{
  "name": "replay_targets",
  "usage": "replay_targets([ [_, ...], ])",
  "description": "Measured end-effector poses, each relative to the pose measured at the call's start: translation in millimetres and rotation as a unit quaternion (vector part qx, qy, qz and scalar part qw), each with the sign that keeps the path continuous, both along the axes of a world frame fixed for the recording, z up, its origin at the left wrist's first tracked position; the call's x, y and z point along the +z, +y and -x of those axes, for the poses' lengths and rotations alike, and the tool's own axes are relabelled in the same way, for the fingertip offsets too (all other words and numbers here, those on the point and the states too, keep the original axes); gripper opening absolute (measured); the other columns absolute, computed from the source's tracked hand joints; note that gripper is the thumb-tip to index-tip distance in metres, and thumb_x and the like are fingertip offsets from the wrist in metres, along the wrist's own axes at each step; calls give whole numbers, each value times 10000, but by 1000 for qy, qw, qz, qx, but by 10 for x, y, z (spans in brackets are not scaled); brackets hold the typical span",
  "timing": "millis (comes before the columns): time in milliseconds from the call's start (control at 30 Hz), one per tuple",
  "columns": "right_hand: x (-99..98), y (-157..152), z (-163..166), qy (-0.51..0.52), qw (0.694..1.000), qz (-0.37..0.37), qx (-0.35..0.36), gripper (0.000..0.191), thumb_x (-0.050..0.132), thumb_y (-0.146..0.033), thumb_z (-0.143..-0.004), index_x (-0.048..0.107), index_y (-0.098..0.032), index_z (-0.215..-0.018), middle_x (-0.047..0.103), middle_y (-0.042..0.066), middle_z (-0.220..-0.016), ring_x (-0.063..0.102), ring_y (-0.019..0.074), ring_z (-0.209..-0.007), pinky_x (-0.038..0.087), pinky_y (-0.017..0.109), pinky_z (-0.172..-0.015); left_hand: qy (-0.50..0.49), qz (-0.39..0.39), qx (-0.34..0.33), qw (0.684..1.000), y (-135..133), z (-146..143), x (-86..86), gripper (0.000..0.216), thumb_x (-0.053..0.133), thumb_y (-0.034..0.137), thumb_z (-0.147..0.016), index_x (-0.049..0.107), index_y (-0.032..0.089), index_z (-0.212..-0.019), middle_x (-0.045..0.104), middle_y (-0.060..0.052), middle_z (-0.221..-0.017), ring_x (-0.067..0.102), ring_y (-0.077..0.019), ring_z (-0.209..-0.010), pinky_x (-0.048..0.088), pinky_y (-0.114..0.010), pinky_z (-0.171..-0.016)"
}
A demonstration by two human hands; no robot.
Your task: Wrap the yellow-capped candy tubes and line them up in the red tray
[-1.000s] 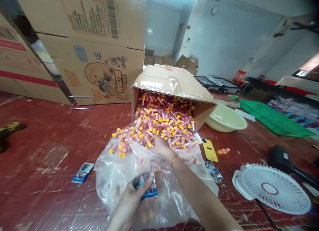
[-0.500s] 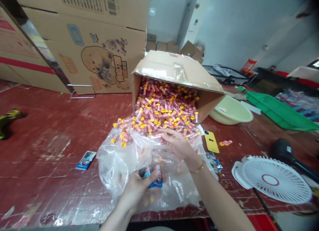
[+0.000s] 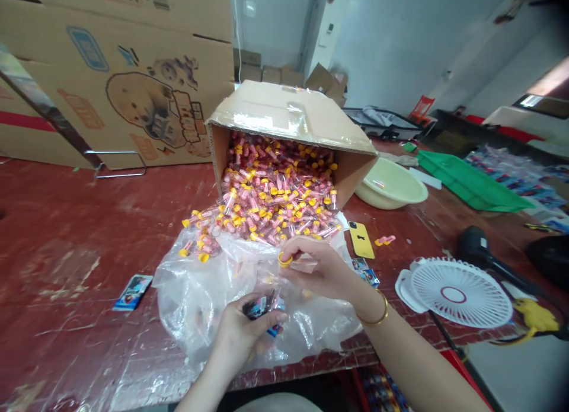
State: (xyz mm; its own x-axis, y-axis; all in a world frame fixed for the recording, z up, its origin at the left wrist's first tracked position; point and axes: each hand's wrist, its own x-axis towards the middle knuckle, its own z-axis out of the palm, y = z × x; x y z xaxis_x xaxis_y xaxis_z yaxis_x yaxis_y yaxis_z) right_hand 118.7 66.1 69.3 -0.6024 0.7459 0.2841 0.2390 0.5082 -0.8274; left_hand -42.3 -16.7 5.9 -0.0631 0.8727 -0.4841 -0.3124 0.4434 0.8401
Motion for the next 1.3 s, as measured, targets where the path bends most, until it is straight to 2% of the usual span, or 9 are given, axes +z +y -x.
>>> replay_targets([
  [133, -127, 32, 55, 20, 995, 96, -6, 94, 659, -249, -763, 599, -207, -822, 602, -1, -778, 554, 126, -704, 475, 281, -650, 17, -15, -25, 999, 2, 0, -10, 225, 848, 269, -499, 707, 185, -652, 653, 15, -484, 582, -163, -431, 478, -262, -452],
  [267, -406, 35, 76, 104, 961, 253, -41, 170, 715, -294, -710, 599, -197, -787, 585, -25, -723, 549, 104, -643, 466, 253, -606, -10, -3, -62, 998, 2, -8, -8, 237, 798, 359, -597, 719, 146, -663, 711, -46, -603, 614, -155, -513, 479, -239, -504],
  [433, -638, -220, 28, 153, 944, 289, -41, 178, 676, -320, -760, 586, -203, -860, 596, -2, -846, 582, 122, -796, 486, 271, -738, -138, 84, -33, 986, 31, -59, 0, 332, 761, 378, -661, 710, 126, -871, 747, -116, -788, 672, -190, -614, 517, -262, -521],
  [567, -675, -557, 80, 123, 937, 327, 11, 800, 850, -189, -500, 397, -273, -1154, 558, 43, -1078, 590, 194, -958, 524, 323, -762, -194, 73, -14, 978, 85, -128, -29, 330, 756, 330, -687, 677, 139, -944, 743, -107, -817, 688, -202, -702, 545, -277, -583],
  [633, -697, -659, 134, 120, 944, 305, -33, 875, 835, -132, -495, 326, -288, -1189, 534, 62, -1127, 593, 207, -972, 529, 343, -771, -199, 55, -10, 978, 102, -159, -24, 309, 746, 325, -701, 676, 137, -937, 740, -94, -785, 684, -192, -697, 544, -281, -618],
  [800, -735, -644, 172, 101, 971, 169, -137, 645, 697, -56, -578, 378, -268, -1098, 488, 34, -1052, 578, 167, -872, 511, 288, -703, -158, 23, -35, 987, 85, -162, 3, 305, 755, 371, -672, 713, 129, -852, 720, -64, -684, 647, -167, -616, 487, -240, -581],
  [900, -715, -615, 151, 81, 978, 136, -135, 643, 660, -67, -592, 345, -262, -1117, 474, 15, -987, 554, 136, -779, 490, 256, -642, -129, 2, -49, 990, 56, -142, -33, 325, 802, 357, -601, 724, 133, -823, 696, -53, -649, 632, -186, -627, 477, -260, -593],
  [1067, -725, -646, 149, 47, 984, 97, -143, 636, 617, -59, -569, 325, -229, -1108, 436, 37, -1020, 524, 180, -942, 470, 315, -812, -150, 18, -43, 988, 33, -164, -65, 311, 783, 337, -631, 730, 138, -864, 705, -56, -692, 643, -203, -703, 478, -276, -651],
  [1300, -767, -644, 129, 56, 986, 92, -127, 634, 608, -40, -553, 330, -229, -1090, 441, 39, -1034, 521, 186, -960, 472, 307, -816, -167, 13, -43, 985, 45, -199, 19, 332, 782, 326, -633, 732, 134, -899, 739, -69, -744, 666, -226, -754, 485, -308, -745],
])
